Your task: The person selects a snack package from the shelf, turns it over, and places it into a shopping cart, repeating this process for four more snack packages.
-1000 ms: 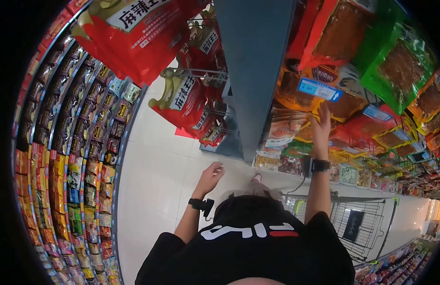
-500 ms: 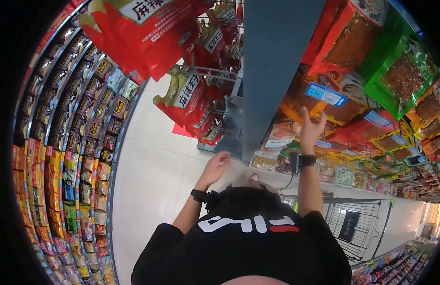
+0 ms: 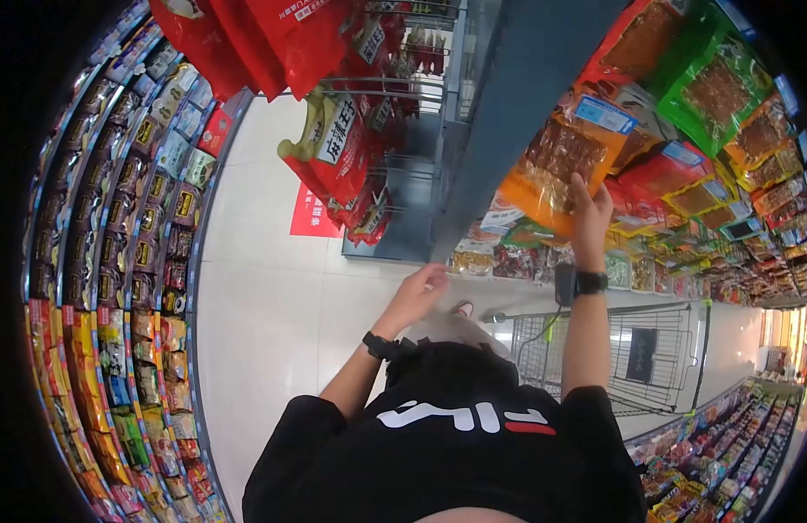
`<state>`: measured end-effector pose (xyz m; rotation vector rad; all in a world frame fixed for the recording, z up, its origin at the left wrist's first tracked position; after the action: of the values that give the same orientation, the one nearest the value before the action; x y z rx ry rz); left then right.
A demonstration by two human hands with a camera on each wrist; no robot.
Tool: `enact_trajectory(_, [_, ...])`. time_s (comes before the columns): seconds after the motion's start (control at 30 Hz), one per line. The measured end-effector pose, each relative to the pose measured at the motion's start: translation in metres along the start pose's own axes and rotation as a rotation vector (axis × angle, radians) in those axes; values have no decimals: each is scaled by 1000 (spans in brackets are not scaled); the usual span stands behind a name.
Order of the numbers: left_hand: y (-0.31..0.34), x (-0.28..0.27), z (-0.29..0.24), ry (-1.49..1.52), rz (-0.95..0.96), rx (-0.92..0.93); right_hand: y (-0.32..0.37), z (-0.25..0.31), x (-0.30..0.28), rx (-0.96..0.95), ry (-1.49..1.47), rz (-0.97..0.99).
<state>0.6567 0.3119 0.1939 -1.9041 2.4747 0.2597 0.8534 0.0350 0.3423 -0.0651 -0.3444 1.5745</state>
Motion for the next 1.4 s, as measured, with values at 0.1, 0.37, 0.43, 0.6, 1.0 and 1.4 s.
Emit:
enact_trajectory(0.1, [-14,4,-22,-1,9,30,43,30,-11,157,-166,-1])
enact_trajectory(0.37, [-67,23,-135,392,94,145,113,36,-38,243,-258,4])
enact_trajectory(0.43, [-79,37,-147,359,109,201,118,38,-39,262,-265,14])
enact_trajectory(0.6, [-89,69,-155,409,62,275,121,36,-58,264,-195,60])
enact_trajectory(1.0, [-79,105,-178,-286,-501,399,118,30,-88,201,-181,64])
enact_trajectory(1.4, [-100,146,-158,402,55,242,134,35,-59,139,-56,325])
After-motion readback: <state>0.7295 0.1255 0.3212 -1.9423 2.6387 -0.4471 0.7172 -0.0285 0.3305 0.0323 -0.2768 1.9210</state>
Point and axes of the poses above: each hand's wrist, its own y-axis away from the middle knuckle, its own x-axis out of the palm, z = x × y, the point moved 3 cm from there along -y, towards the middle knuckle, and after that the axes turned 8 degrees about z, right-handed, at the moved point
